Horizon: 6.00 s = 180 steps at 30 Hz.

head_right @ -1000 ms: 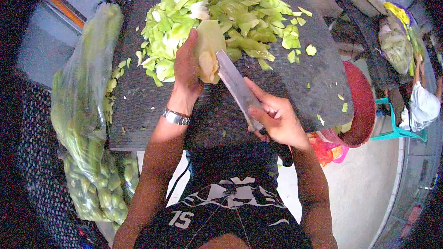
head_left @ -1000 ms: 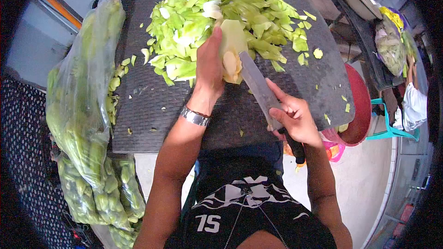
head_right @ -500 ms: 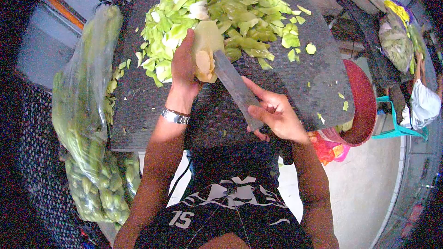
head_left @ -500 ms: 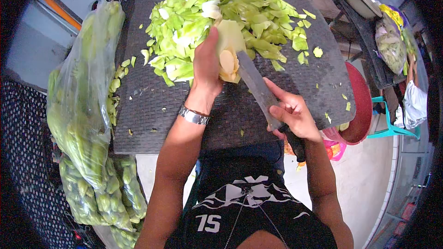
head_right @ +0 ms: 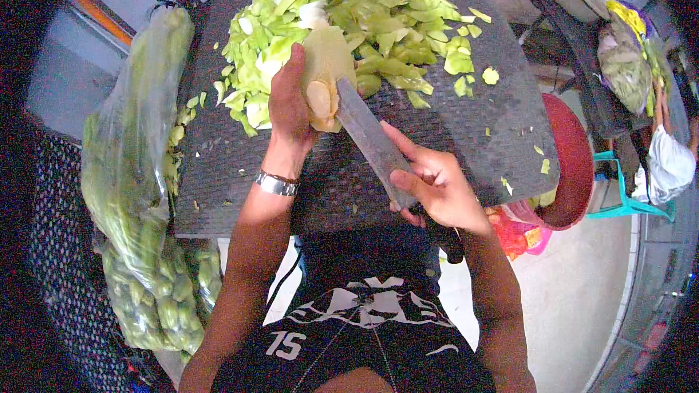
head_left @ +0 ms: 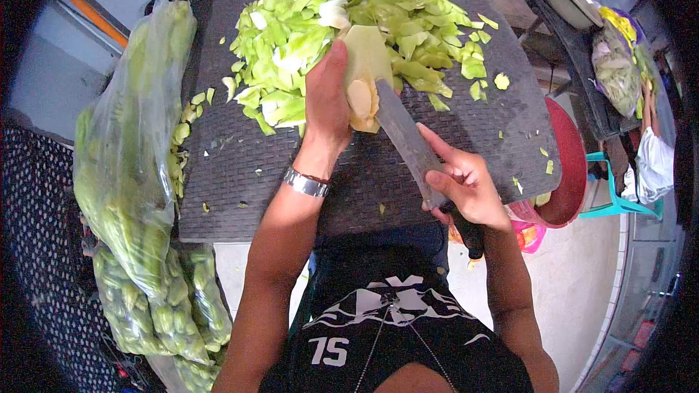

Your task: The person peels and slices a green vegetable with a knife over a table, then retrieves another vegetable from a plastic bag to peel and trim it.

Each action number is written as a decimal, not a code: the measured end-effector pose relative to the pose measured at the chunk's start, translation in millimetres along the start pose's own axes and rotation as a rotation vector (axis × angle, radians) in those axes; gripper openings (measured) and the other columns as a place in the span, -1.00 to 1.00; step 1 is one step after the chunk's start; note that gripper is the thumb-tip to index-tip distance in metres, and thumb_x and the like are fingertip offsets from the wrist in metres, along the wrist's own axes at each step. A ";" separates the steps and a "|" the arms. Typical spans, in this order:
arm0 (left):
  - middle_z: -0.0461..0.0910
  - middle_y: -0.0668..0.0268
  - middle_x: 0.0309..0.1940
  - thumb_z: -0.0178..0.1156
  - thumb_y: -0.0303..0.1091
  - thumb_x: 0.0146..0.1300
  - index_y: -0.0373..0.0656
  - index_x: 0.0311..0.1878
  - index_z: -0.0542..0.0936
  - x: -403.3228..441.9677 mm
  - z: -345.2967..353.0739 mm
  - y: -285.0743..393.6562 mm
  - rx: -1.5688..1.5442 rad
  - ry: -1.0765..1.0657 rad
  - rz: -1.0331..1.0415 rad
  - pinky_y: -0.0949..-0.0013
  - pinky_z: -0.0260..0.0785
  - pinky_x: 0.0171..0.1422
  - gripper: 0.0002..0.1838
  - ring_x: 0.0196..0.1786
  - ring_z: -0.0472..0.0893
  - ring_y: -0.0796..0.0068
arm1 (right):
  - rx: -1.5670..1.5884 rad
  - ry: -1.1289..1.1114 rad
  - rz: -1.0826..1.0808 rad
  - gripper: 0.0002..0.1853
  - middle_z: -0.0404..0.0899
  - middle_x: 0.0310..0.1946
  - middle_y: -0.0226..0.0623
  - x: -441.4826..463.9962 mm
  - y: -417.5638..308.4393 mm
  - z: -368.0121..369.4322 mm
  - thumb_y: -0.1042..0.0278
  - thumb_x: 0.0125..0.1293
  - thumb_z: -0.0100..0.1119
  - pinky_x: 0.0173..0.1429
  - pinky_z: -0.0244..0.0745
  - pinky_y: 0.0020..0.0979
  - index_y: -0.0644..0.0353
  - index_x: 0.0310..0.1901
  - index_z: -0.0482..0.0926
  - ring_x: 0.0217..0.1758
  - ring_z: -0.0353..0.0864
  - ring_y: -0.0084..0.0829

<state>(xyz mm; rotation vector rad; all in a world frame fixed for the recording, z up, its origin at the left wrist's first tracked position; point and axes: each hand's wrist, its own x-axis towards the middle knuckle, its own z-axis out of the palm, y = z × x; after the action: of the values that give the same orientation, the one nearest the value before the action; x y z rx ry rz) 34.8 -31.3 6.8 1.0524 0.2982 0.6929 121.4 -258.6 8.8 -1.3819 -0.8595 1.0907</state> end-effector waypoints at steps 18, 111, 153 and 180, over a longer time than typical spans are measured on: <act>0.62 0.04 0.08 -0.06 0.16 0.55 -0.27 0.37 0.41 15.1 -9.2 -20.9 -0.381 0.193 -0.058 0.04 0.58 0.18 -0.34 0.05 0.68 0.10 | 0.301 -0.013 0.016 -0.30 0.63 -0.46 -0.33 5.3 5.9 -5.5 0.38 0.53 0.13 -0.66 0.33 -0.50 0.11 0.61 0.10 -0.68 0.48 -0.56; 0.60 0.12 -0.06 0.13 -0.33 0.24 -0.29 0.07 0.49 13.7 -24.2 -8.3 -0.587 0.350 -0.156 0.07 0.51 0.23 -0.64 0.04 0.65 0.09 | -0.817 0.514 -0.055 -0.57 0.65 -0.47 -0.23 126.3 -13.9 -38.3 0.06 0.30 0.39 -0.40 0.51 -0.28 0.31 -0.07 0.64 -0.54 0.62 -0.39; 0.67 0.08 -0.07 -0.11 0.27 0.53 -0.24 0.20 0.51 4.8 -15.9 21.1 -0.269 0.063 0.143 0.10 0.60 0.06 -0.33 -0.08 0.71 0.12 | -0.487 0.592 -0.444 -0.60 0.76 -0.34 -0.11 106.4 -41.8 64.6 0.24 0.10 0.57 -0.09 0.65 -0.21 0.24 -0.09 0.64 -0.25 0.80 -0.15; 0.64 0.08 -0.09 0.00 -0.09 0.53 -0.31 0.24 0.45 7.0 -12.3 3.2 -0.360 0.166 -0.063 0.14 0.56 0.12 -0.53 -0.05 0.68 0.16 | -0.214 0.431 -0.267 -0.84 0.58 -0.55 -0.46 121.0 -13.5 50.7 0.43 0.21 0.47 -0.58 0.35 -0.57 0.20 -0.26 0.64 -0.63 0.47 -0.68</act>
<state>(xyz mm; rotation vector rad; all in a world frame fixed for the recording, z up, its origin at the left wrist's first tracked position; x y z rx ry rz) 32.2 -17.2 4.3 0.6422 0.3340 0.7468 111.8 -127.0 8.2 -1.5518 -0.8254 0.4805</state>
